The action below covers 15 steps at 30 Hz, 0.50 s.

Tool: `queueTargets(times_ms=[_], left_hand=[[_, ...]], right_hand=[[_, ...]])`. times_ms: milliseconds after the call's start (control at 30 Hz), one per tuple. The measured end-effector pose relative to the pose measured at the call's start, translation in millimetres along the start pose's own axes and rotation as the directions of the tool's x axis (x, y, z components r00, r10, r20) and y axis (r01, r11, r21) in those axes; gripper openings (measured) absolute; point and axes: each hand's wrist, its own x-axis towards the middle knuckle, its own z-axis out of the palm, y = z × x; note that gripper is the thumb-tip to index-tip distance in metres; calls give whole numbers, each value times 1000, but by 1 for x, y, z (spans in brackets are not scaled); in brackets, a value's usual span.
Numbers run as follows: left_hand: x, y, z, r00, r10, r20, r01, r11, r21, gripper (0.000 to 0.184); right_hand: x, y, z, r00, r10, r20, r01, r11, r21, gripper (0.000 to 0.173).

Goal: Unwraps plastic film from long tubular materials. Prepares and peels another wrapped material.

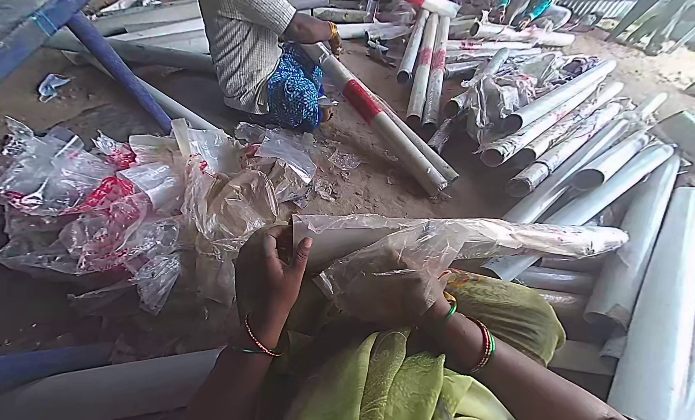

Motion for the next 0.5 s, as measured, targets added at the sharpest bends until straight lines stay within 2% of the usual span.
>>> queueTargets(times_ms=[67, 167, 267, 333, 400, 467, 500], left_hand=[[3, 11, 2, 993, -78, 94, 66, 991, 119, 54], [12, 19, 3, 972, -139, 188, 120, 987, 106, 50], [15, 17, 7, 974, -150, 170, 147, 989, 31, 40], [17, 23, 7, 971, -174, 165, 176, 984, 7, 35], [21, 32, 7, 963, -217, 159, 223, 974, -25, 33], [29, 34, 10, 959, -234, 158, 248, 966, -78, 35], [34, 34, 12, 961, -230, 154, 246, 964, -96, 36]], right_hand=[[-2, 0, 1, 995, 85, -52, -82, 996, 44, 31], [1, 8, -5, 999, 44, 0, -43, 979, 200, 31], [8, 6, -5, 991, 135, 5, -117, 842, 526, 27], [10, -2, -4, 990, 138, 7, -114, 794, 597, 21], [10, -2, -8, 997, 79, 2, -68, 850, 522, 20], [8, -6, -15, 1000, -6, -1, 6, 963, 269, 18], [4, -19, -19, 1000, 4, 4, -5, 994, 105, 16]])
